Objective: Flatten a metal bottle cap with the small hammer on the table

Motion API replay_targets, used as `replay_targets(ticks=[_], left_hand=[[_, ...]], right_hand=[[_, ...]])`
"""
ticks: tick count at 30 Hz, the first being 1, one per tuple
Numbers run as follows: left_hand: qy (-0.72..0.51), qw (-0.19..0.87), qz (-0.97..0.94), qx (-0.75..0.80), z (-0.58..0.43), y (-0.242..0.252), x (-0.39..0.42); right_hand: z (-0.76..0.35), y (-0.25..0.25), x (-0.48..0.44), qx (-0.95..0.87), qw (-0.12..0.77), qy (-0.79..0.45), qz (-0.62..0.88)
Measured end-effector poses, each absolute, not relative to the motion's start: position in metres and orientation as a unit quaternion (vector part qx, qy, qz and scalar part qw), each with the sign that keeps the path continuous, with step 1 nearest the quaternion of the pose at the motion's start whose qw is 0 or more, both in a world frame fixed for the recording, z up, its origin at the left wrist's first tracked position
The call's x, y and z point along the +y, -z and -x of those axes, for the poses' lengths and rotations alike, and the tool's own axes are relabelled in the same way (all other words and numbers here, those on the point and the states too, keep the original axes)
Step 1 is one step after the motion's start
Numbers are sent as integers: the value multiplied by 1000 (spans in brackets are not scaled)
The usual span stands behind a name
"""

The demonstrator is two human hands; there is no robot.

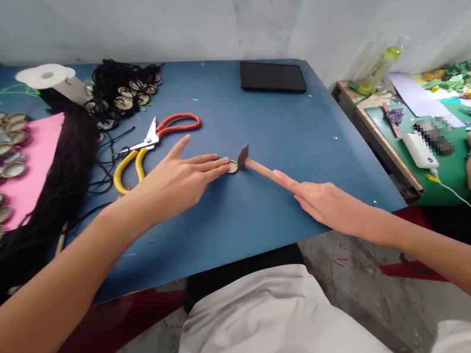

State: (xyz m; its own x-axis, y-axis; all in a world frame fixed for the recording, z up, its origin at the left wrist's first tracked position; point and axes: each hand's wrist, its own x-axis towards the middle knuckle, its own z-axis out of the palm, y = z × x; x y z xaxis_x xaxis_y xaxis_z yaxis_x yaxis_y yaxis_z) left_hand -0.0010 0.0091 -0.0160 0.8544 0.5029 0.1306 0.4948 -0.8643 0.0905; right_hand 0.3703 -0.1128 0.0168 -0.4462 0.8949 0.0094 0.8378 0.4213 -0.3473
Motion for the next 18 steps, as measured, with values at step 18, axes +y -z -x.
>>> replay_targets(ticks=[18], left_hand=[[-77, -93, -963, 240, -11, 4, 2]], right_hand=[[-376, 5, -118, -819, 91, -174, 539]])
